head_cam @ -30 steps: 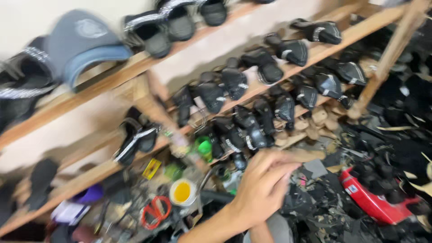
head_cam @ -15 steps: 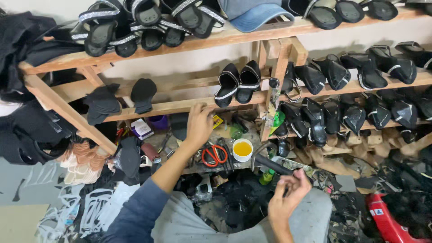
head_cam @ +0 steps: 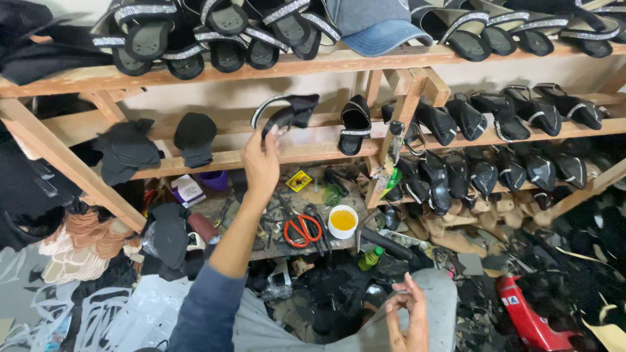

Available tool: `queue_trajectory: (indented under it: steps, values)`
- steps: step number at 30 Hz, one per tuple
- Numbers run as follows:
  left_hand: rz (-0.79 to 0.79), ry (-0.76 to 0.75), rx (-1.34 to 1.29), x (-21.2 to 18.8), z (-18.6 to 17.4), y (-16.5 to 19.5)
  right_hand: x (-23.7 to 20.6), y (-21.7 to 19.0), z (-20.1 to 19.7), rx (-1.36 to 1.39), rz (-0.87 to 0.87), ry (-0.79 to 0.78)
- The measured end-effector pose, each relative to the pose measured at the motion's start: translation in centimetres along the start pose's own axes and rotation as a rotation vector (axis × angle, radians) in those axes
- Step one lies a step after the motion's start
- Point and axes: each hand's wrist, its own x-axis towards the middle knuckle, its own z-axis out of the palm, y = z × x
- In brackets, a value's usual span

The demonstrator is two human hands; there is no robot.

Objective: The person sits on the floor and applies a substance to the sole of a black slip-on shoe using their fingers. They repeatedly rub the substance into the sole, turn the shoe over, and place it on a nearby shelf before picking up another shoe to repeat the process.

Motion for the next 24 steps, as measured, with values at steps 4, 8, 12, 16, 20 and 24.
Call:
queue_trajectory:
  steps: [4, 8, 12, 16, 20, 24]
  values:
    - [-0.328, -0.18, -0.062, -5.2, -6.4, 4.5, 4.8, -7.5, 1.2, -0.228, -0.365, -0.083]
    - [-0.594, -0.535, -0.075, -8.8, -10.7, 7.7, 9.4, -13.6, 3.7, -0.484, -0.797, -0.161]
    - [-0.589, -0.371, -0.253, -11.6, -12.7, 7.5, 9.3, -16.9, 6.6, -0.12, -0.67, -0.407]
    - [-0.423, -0.01, -0.592, -16.0, -11.8, 5.4, 7.4, -17.9, 8.3, 0.181, -0.461, -0.4]
    - [-0.74, -0.131, -1.01, -19.6, -9.6, 4.6, 5.9, -17.7, 9.3, 0.301, -0.214, -0.376]
    - [-0.634, -0.2, -1.139, -20.2, -7.5, 6.1, 4.2, -17.8, 10.0, 0.36, -0.003, -0.419]
